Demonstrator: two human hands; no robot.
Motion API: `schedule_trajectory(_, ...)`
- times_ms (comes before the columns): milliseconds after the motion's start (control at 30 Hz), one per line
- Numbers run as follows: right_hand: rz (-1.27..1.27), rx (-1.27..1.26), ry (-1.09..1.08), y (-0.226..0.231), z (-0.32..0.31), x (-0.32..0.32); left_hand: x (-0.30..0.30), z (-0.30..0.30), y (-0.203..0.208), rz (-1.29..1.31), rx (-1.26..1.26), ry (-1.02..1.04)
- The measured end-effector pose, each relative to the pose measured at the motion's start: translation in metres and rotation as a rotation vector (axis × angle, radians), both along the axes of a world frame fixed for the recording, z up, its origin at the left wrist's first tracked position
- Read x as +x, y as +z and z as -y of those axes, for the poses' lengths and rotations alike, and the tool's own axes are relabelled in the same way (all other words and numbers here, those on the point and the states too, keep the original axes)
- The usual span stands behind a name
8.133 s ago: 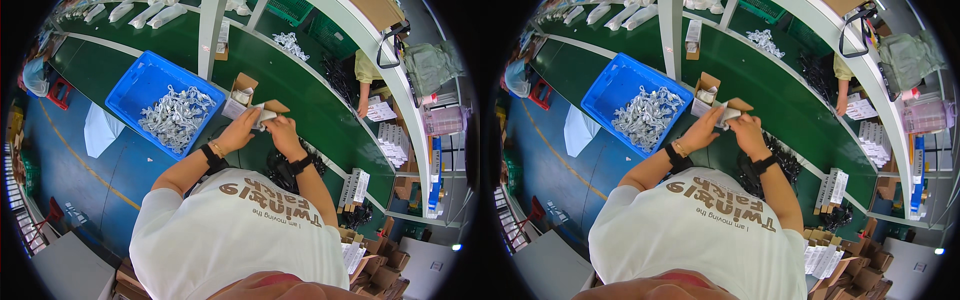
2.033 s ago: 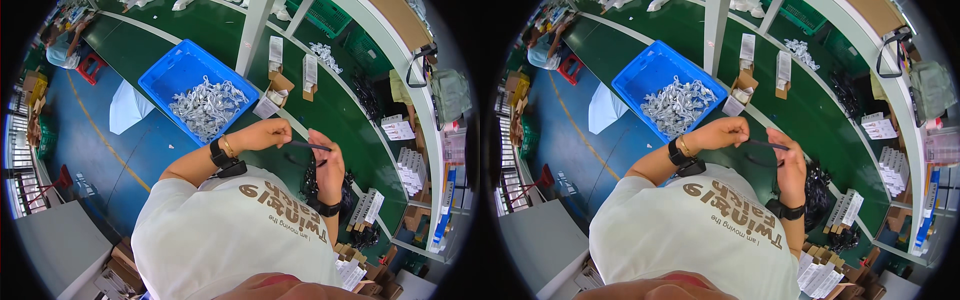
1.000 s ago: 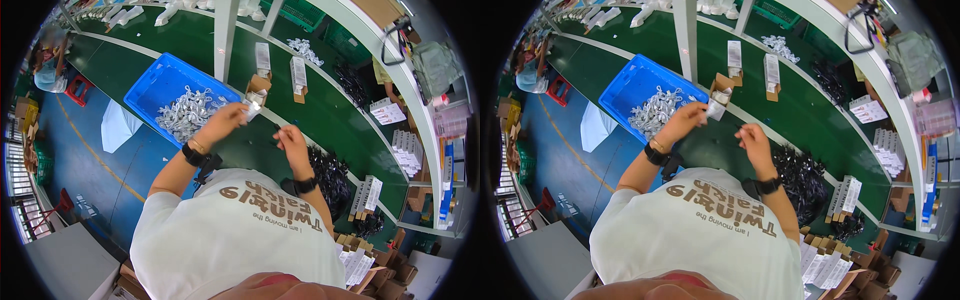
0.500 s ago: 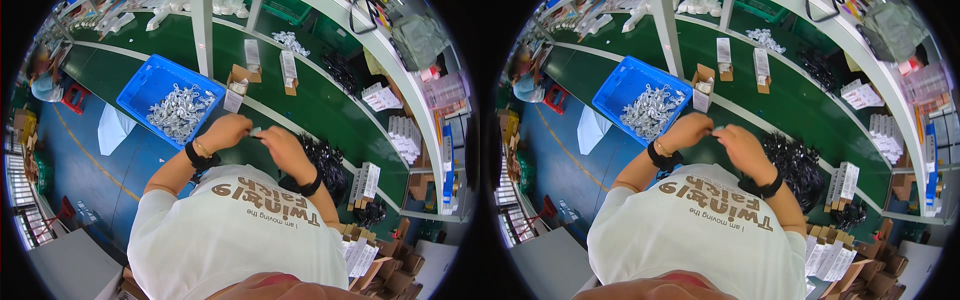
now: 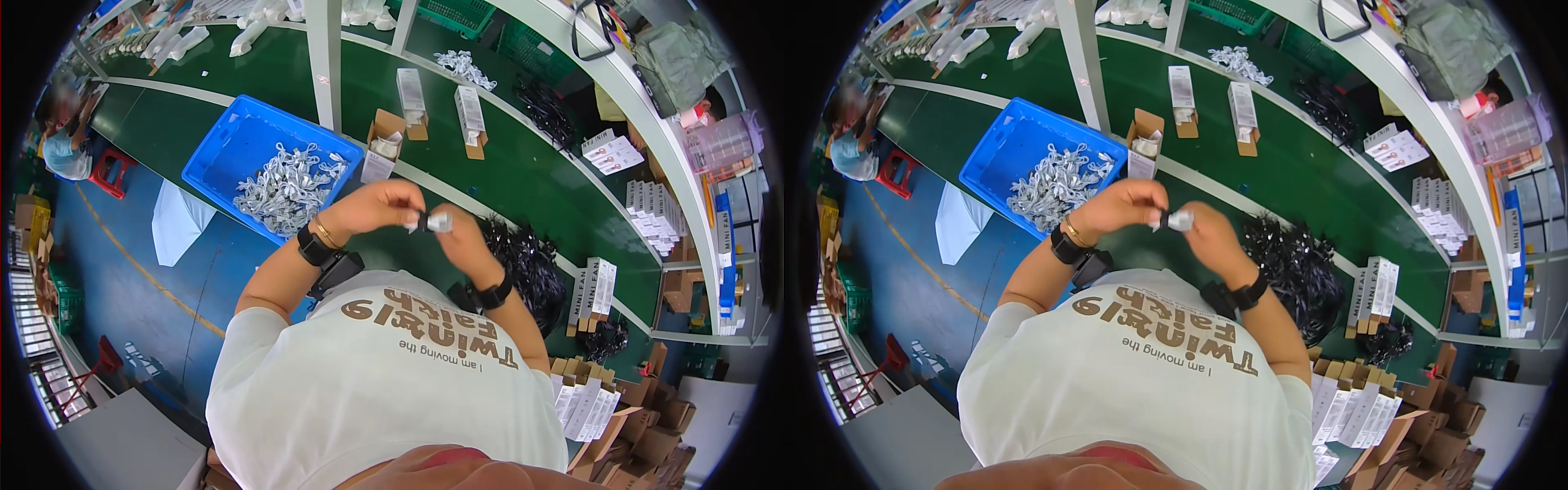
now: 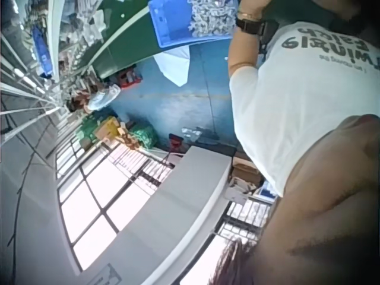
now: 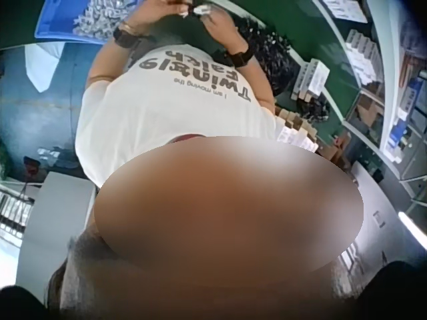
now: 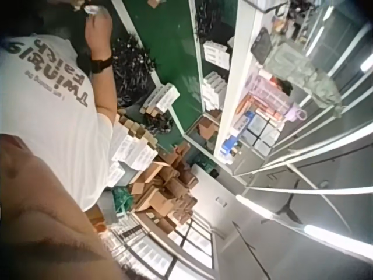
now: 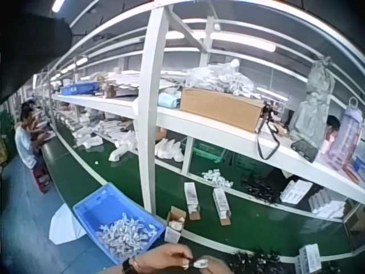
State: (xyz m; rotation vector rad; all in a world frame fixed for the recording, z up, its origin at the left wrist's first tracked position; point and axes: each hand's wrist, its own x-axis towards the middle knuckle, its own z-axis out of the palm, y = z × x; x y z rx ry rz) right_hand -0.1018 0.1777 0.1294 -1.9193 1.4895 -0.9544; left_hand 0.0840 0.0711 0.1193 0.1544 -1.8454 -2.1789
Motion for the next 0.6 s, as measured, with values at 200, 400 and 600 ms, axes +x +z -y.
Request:
schedule_trajectory(200,-0.168,0.009,-0.019,0.014,0.016,0.014,0.01,0.019,-0.022,0.231,-0.582,0.192)
schedule_trajectory(400,0.243,0.185,-0.059,-0.014,0.04,0.017,0.024,0.036,-0.031,-0.139,0.245,0.068)
schedule_trajectory(600,-0.328,-0.108,0.019,0.018,0.062,0.033,0.036,0.052,-0.037,0.183,-0.269,0.293)
